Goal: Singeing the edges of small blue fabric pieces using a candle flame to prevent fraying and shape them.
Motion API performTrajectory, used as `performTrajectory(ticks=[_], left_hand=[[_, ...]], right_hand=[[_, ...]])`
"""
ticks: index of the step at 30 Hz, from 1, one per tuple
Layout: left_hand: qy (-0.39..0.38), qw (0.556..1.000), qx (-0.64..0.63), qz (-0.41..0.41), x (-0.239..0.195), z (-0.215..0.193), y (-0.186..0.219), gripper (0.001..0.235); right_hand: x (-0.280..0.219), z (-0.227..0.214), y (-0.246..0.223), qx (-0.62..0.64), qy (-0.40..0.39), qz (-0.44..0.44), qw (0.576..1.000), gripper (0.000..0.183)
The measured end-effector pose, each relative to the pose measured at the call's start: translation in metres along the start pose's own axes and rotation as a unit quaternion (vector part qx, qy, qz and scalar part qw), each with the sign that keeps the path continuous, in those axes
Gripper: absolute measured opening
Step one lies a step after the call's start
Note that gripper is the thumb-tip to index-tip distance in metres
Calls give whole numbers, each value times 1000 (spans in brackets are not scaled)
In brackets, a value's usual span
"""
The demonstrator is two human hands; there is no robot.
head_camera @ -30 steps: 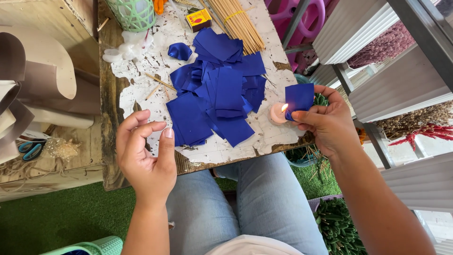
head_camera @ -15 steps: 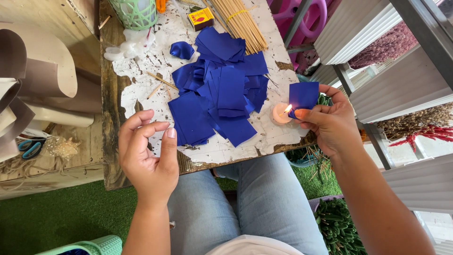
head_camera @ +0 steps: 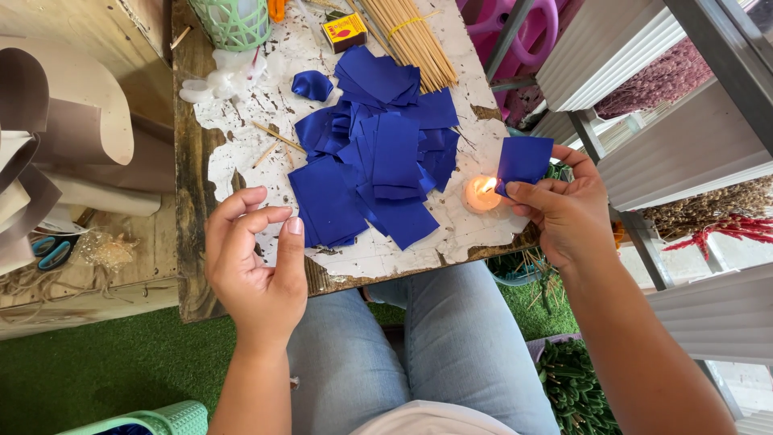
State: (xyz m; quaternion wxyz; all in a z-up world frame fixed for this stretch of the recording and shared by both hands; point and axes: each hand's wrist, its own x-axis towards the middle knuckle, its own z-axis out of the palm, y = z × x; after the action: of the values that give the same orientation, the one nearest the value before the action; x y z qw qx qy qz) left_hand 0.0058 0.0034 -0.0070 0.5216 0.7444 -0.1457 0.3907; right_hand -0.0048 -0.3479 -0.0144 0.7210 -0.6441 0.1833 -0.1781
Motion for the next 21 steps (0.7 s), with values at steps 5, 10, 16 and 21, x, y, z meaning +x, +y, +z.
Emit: performTrajectory(ticks=[5,10,16,21], left_hand=[[1,1000,-6,-1,-1,1,-1,4],[1,1000,-5,0,-1,0,-1,3],[1,1000,-8,-1,-1,1,0,5],[0,1000,-5,-2,0,0,0,5]], right_hand=[[0,1,3,-1,12,-8,1000,68],[-2,5,1,2,18,-13,1000,69],[-1,5,4,0,25,-26,999,68],[0,5,6,3,30,-33,999,67]])
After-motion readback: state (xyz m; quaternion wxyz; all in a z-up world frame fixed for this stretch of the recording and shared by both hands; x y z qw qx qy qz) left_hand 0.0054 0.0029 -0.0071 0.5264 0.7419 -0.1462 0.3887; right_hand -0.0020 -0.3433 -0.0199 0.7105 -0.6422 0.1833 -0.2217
